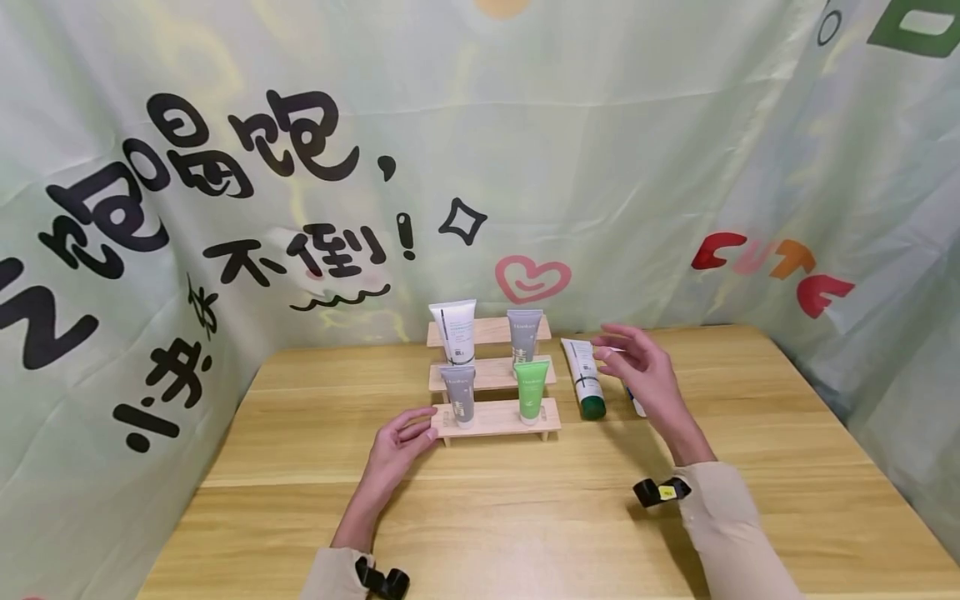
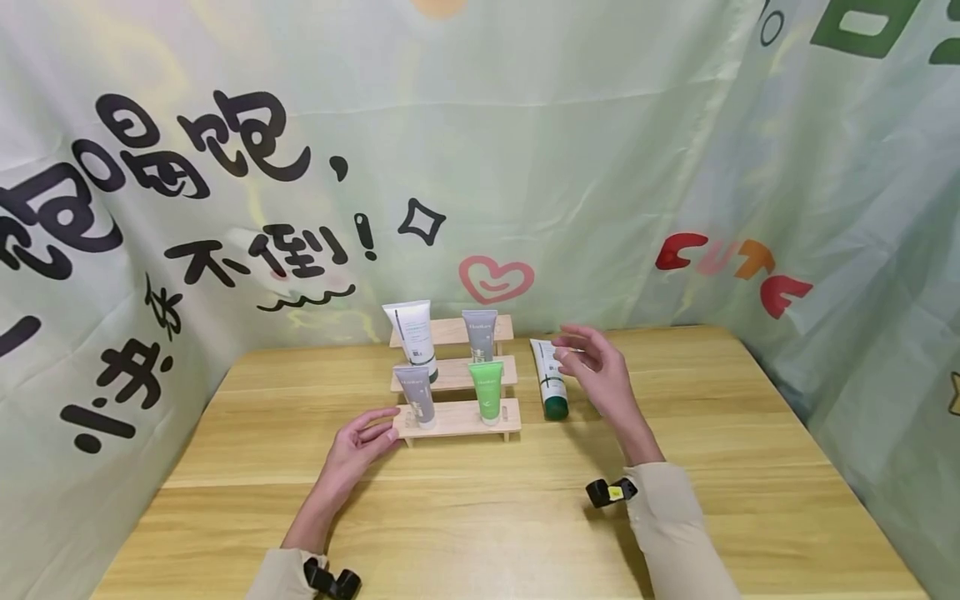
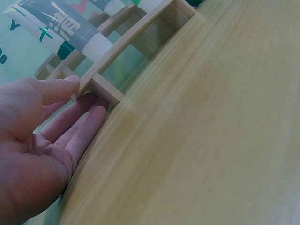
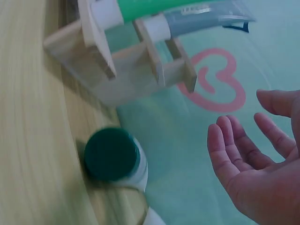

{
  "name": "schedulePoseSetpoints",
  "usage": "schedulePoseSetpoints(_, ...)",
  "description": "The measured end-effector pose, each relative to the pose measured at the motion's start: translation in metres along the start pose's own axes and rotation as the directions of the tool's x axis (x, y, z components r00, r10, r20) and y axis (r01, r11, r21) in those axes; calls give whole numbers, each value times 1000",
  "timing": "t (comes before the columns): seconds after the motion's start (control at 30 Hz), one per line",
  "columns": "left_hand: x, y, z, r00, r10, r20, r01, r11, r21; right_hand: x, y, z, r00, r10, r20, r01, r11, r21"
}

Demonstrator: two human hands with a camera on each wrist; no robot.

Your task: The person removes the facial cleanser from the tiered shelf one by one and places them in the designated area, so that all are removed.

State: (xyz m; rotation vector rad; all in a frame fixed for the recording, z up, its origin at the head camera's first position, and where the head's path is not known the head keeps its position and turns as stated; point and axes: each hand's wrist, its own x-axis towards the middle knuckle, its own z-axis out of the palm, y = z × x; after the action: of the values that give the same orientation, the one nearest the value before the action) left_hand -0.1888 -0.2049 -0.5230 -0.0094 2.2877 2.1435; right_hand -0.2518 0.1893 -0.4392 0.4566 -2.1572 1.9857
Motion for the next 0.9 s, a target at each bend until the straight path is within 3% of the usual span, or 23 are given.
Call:
schedulePoseSetpoints(0.23, 2, -1, 0, 999, 32, 19, -32, 999, -2, 2, -7, 14, 999, 0, 32, 0, 1000, 15)
schedulePoseSetpoints(0.7, -1, -2, -1, 1000, 21, 1, -21, 1000, -2, 26, -17, 57, 989, 26, 143, -31, 999, 28)
schedulePoseSetpoints(0.9, -1, -1, 0, 1000, 23, -4, -23, 1000, 6, 32, -16, 66, 984, 77, 164, -76, 997, -8)
